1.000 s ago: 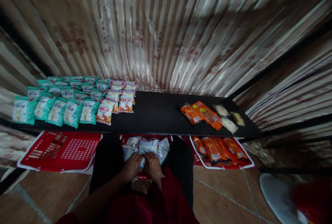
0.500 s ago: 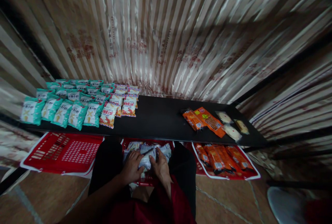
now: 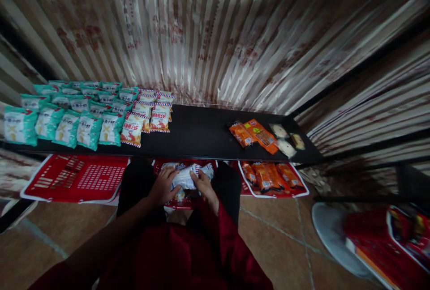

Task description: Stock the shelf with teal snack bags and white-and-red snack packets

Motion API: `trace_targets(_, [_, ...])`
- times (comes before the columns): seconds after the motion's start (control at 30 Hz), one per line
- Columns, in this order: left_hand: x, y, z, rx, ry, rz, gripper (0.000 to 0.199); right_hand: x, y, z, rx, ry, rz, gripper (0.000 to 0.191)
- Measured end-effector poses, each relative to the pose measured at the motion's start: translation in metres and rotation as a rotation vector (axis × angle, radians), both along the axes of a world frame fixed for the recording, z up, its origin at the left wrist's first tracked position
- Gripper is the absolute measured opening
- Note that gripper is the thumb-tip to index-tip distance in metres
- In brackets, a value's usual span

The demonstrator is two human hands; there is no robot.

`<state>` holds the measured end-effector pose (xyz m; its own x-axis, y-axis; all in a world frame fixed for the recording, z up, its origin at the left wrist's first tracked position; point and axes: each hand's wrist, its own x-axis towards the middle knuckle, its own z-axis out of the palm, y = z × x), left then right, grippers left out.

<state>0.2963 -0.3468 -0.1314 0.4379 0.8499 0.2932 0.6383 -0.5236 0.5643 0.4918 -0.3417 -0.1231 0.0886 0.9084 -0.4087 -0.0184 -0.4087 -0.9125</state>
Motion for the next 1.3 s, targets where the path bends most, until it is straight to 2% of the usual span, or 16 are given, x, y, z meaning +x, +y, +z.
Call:
trace_targets(0.17, [-0.001, -0.007, 0.002, -0.092, -0.064, 0.072, 0.052, -0.001, 0.003, 0.01, -0.006, 0.052, -0.049, 0.044])
trace_targets(0.27, [0.002, -0.007, 0.001, -0.188, -0.196, 0.236, 0.049, -0.002, 0.004, 0.014, -0.018, 0.107, -0.057, 0.047])
trace_targets(0.33, [0.005, -0.004, -0.001, -0.315, -0.358, 0.396, 0.051, -0.003, 0.004, 0.016, -0.024, 0.133, -0.069, 0.048])
trace_targets(0.4, [0.008, -0.001, -0.001, -0.513, -0.564, 0.532, 0.056, -0.005, 0.003, 0.02, -0.02, 0.159, -0.093, 0.047])
trace_targets(0.47, [0.012, 0.0, 0.004, -0.704, -0.737, 0.6, 0.058, -0.007, 0.002, 0.023, -0.014, 0.18, -0.122, 0.046])
trace_targets(0.53, [0.014, -0.001, 0.012, -0.802, -0.815, 0.586, 0.053, -0.01, 0.001, 0.025, -0.01, 0.202, -0.14, 0.046])
trace_targets(0.67, [0.018, -0.004, 0.034, -0.846, -0.845, 0.469, 0.044, -0.015, -0.002, 0.028, 0.008, 0.2, -0.16, 0.047])
trace_targets(0.77, [0.022, -0.004, 0.045, -0.873, -0.887, 0.51, 0.048, -0.019, -0.005, 0.03, 0.016, 0.205, -0.152, 0.047])
trace_targets(0.9, [0.024, 0.001, 0.05, -0.843, -0.866, 0.62, 0.048, -0.025, -0.007, 0.036, -0.009, 0.261, -0.177, 0.047])
trace_targets(1.03, [0.015, 0.008, 0.054, -0.793, -0.784, 0.668, 0.043, -0.032, -0.008, 0.041, 0.008, 0.294, -0.196, 0.048])
trace_targets(1.17, [0.0, 0.017, 0.056, -0.784, -0.79, 0.66, 0.043, -0.039, -0.01, 0.039, 0.015, 0.315, -0.155, 0.046])
trace_targets(1.3, [-0.015, 0.029, 0.052, -0.823, -0.835, 0.589, 0.049, -0.043, -0.011, 0.032, 0.006, 0.253, -0.114, 0.046])
